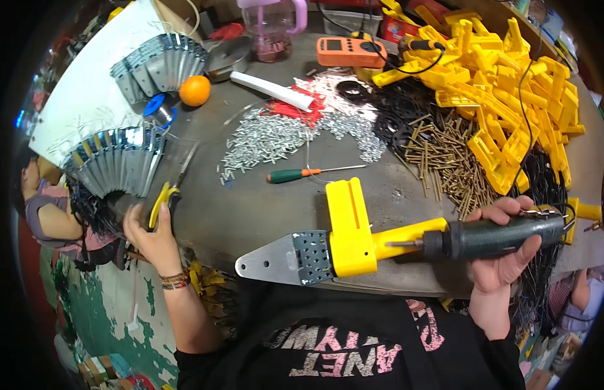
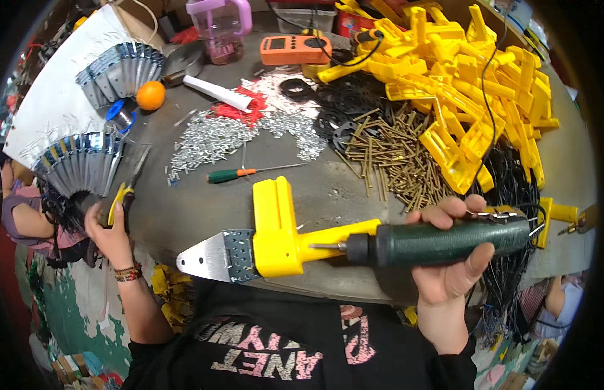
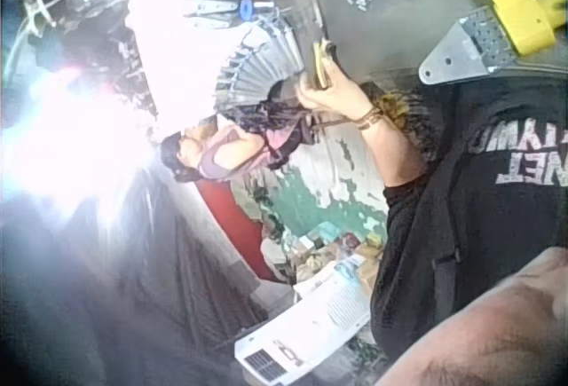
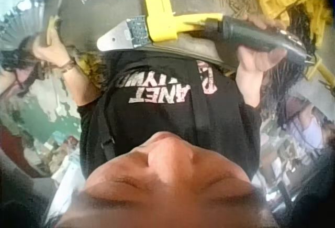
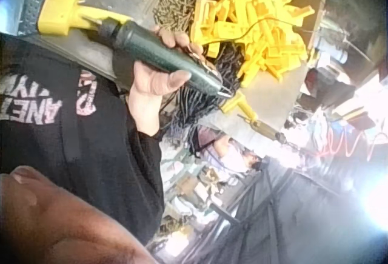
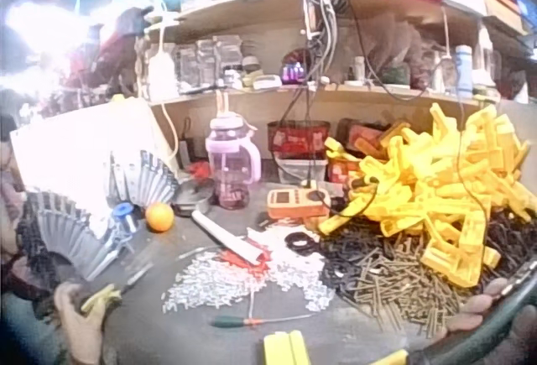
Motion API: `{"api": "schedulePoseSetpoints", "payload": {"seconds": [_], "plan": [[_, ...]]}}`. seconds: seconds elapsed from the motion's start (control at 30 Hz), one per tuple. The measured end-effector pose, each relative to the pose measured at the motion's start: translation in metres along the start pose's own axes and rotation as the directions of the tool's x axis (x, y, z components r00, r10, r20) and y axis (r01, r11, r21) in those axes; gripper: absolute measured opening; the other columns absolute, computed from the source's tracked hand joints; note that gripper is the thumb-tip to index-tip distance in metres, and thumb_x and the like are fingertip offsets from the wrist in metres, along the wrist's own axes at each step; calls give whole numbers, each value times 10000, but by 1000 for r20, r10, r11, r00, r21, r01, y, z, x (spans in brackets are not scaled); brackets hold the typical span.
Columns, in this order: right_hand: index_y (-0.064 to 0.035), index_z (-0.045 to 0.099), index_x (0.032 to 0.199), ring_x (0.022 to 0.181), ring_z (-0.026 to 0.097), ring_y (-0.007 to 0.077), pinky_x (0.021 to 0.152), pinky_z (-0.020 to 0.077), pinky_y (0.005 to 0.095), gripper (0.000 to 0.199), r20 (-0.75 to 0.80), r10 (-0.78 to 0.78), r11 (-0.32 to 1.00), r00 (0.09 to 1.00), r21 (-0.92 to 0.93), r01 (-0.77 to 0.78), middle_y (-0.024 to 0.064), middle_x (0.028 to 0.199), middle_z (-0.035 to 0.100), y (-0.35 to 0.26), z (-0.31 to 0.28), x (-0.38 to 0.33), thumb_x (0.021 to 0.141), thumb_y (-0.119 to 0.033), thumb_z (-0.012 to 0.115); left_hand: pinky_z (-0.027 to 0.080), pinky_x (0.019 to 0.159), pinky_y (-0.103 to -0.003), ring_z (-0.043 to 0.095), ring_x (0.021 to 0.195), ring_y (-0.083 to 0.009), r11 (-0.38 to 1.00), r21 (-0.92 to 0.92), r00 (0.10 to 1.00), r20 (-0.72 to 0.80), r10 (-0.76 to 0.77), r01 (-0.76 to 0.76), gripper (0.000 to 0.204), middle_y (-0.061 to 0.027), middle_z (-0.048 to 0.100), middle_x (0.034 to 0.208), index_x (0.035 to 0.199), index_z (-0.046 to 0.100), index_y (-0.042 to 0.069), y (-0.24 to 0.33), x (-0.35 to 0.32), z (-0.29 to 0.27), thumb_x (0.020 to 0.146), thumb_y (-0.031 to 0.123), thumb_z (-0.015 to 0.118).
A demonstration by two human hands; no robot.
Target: Soldering and assembling components within a yellow plastic housing.
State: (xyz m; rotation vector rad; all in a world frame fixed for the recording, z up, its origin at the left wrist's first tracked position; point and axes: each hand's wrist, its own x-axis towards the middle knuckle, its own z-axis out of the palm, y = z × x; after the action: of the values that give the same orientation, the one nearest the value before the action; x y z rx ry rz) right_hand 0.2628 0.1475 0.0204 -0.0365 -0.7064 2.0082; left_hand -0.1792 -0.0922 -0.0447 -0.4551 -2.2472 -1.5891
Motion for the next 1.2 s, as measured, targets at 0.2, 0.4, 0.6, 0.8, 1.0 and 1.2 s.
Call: {"api": "schedulePoseSetpoints", "payload": {"seconds": [0.2,0.4,0.6,0.8,1.0,1.2], "plan": [[-239,537,1295,1086,513,147,1116,314,462,531,76,-18,996,997,-89,25,-18,1180,542,8,1,14,831,-310,784,453,974,-369,591,1078,-259,897,-328,552,708,440,-295,495,-140,615,1163,1313,479,19,121,-77,36,860,55,675],[-256,540,1316,1087,513,148,1113,319,459,553,63,26,997,998,-77,-21,-20,1191,556,14,3,21,827,-345,783,449,954,-341,616,1031,-209,956,-245,95,968,232,161,741,-121,653,1094,1474,256,18,155,-95,61,858,28,668],[-260,555,1298,1075,524,141,1106,325,464,545,24,95,994,995,53,-96,-25,1200,567,15,-3,27,817,-343,796,446,927,-338,611,1023,-171,934,-160,-8,985,171,320,846,-93,662,1067,1510,159,52,160,-90,76,847,14,685],[-265,550,1314,1086,522,142,1110,325,464,533,109,50,998,993,21,-53,-8,1270,550,18,-20,27,837,-354,773,471,873,-326,637,976,-180,975,-110,-11,993,115,194,629,-82,682,974,1415,365,59,166,-78,93,866,47,672],[-258,553,1308,1097,530,153,1094,350,471,520,145,30,1000,989,6,-31,14,1328,526,18,-29,29,843,-348,767,493,770,-397,633,838,-254,480,-271,188,679,710,-834,122,-56,652,838,924,669,80,157,-62,174,819,142,678],[-257,557,1301,1060,531,154,1089,361,474,554,59,75,995,995,54,-78,4,1210,555,23,-29,28,811,-359,795,485,718,-391,611,808,-229,157,-168,-5,696,718,-973,63,-32,591,792,831,646,122,160,-61,201,773,143,634]]}}
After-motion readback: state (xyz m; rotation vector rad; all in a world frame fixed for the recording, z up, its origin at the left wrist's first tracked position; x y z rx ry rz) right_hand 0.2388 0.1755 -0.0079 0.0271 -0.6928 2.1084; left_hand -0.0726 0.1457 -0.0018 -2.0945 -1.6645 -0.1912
